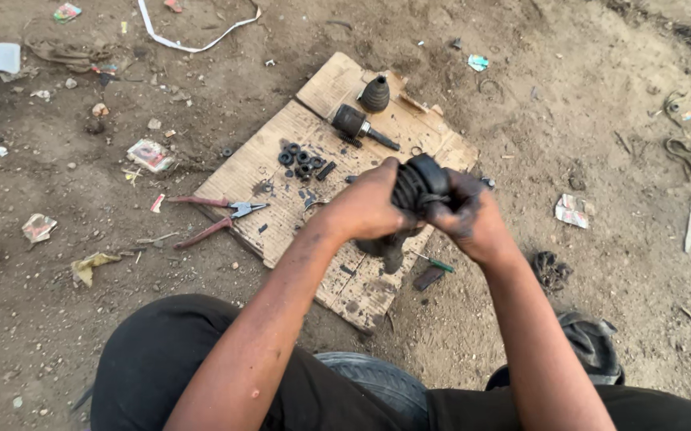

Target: The person wipes the exterior and interior of a rubber CV joint boot using a dark cloth while sitting on the ground.

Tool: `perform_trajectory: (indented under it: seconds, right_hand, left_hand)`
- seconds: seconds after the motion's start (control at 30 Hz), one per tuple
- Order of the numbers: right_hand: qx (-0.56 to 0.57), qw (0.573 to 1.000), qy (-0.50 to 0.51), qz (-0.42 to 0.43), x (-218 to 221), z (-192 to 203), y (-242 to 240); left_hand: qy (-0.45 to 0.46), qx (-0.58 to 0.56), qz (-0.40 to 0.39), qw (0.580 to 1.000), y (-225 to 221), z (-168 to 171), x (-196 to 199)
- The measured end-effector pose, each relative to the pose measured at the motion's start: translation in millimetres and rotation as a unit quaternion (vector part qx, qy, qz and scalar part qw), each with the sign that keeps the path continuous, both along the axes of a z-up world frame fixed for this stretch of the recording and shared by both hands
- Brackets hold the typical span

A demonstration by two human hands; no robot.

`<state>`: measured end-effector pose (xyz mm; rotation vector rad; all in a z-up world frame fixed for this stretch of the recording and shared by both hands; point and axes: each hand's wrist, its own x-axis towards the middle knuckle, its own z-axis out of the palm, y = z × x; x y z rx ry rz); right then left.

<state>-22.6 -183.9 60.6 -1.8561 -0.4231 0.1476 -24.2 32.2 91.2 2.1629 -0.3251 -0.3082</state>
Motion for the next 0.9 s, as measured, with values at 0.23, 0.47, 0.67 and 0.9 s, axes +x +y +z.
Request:
perform_trajectory:
  seconds: [0.23, 0.47, 0.67, 0.9]
  right_hand:
    - [0.054, 0.999, -0.002, 0.005, 3, -10, -7]
    - [0.062, 0.997, -0.034, -0.02, -5, -14, 1]
    - [0.074, 0.995, -0.051, -0.034, -8, -9, 8]
    - [0.065, 0.996, -0.045, -0.031, -10, -9, 8]
  left_hand:
    - [-0.059, 0.037, 0.014, 0.997, -5, 21, -21]
    - [-0.075, 0.134, 0.0, 0.988, -5, 32, -27]
    - [-0.114, 0.116, -0.019, 0.986, 0, 35, -32]
    - [-0.135, 0.159, -0.027, 0.978, 2, 38, -36]
